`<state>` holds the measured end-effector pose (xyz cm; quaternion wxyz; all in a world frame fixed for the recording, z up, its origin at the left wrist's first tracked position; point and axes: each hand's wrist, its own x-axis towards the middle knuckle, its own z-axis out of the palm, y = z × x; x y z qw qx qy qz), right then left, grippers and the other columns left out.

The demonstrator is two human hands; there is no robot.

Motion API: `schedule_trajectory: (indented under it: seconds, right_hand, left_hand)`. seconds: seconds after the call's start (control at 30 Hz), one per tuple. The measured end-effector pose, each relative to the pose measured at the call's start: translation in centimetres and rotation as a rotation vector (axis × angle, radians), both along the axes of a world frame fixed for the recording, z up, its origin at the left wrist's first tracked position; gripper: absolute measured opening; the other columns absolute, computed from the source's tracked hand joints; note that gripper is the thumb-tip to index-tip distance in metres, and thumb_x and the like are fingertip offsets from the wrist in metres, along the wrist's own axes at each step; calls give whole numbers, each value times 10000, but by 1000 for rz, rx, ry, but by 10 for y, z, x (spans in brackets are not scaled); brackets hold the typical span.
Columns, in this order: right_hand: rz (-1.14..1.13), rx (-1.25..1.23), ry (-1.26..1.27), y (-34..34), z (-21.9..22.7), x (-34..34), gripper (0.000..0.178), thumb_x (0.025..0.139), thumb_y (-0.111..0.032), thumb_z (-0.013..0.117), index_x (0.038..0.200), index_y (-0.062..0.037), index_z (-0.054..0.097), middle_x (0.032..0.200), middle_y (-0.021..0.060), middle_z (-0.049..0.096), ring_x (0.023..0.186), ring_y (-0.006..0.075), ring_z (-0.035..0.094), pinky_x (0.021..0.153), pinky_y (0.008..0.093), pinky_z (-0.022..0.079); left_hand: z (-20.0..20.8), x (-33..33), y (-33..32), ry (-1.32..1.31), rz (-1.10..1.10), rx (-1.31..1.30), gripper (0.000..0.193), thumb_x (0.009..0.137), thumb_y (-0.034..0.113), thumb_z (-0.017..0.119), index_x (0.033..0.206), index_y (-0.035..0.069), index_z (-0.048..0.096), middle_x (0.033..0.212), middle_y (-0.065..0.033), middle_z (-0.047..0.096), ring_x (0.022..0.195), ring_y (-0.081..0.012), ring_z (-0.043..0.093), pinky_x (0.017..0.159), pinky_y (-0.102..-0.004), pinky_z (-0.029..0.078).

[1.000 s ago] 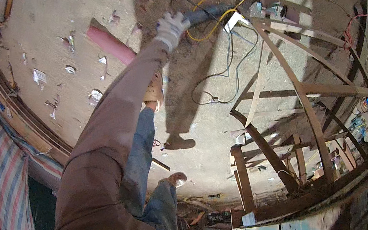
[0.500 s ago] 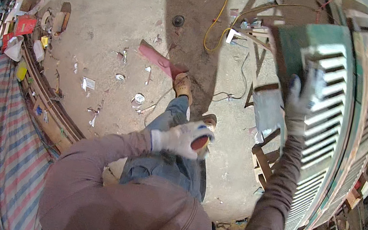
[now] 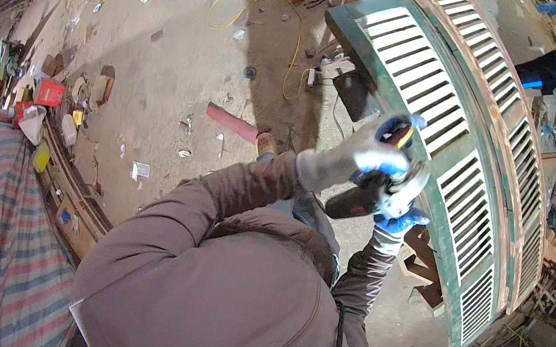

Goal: The person applies a brown substance to a wooden slatted panel using a yellow scraper, then uses an orbital sander to smooth the surface. The person works on the panel's frame and slats, moving the sander systematically across the wood.

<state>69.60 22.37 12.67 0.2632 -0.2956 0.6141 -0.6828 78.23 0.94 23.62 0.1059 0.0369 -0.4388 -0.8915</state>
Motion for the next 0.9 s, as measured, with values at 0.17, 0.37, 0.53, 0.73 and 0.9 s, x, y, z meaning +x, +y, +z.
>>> schedule_trajectory:
  seconds: [0.17, 0.37, 0.53, 0.73, 0.9]
  right_hand:
    - [-52, -233, -502, 27, 36, -17, 788, 994, -586, 641, 1579, -122, 388, 1291, 186, 665, 1024, 327, 709, 860, 466, 601]
    - [-296, -226, -614, 31, 83, -41, 746, 1003, -684, 538, 1436, -77, 519, 1061, 169, 708, 816, 290, 715, 675, 444, 621]
    - [-598, -5, 113, 25, 95, -23, 862, 871, -135, 872, 1529, -70, 318, 1301, 181, 564, 998, 211, 650, 834, 332, 573]
    - [-644, 272, 286, 35, 46, -48, 694, 876, -222, 871, 1439, -46, 505, 1265, 153, 599, 1054, 228, 618, 951, 366, 525]
    - [-654, 588, 411, 31, 28, -53, 699, 864, -302, 874, 1411, -28, 535, 1254, 194, 637, 1148, 300, 648, 1003, 417, 519]
  left_hand:
    - [-12, -14, 37, 67, 55, 214, 517, 1062, 260, 628, 1525, 119, 445, 1366, -43, 584, 1162, -164, 653, 989, -320, 555]
    - [-56, 26, 137, -154, -179, -175, 444, 884, 174, 815, 1248, 60, 587, 969, 2, 667, 878, -115, 646, 789, -312, 557]
    - [-73, 22, 170, -327, -173, -430, 548, 779, 148, 852, 1241, 33, 579, 970, -21, 674, 845, -114, 624, 757, -315, 541]
    - [-94, 16, 176, -310, -351, -318, 572, 775, 123, 845, 1272, 29, 578, 970, -25, 676, 808, -116, 623, 711, -312, 540]
    - [-90, 16, 179, -408, -292, -82, 522, 807, 164, 844, 1262, 41, 618, 963, -36, 705, 735, -110, 641, 649, -289, 542]
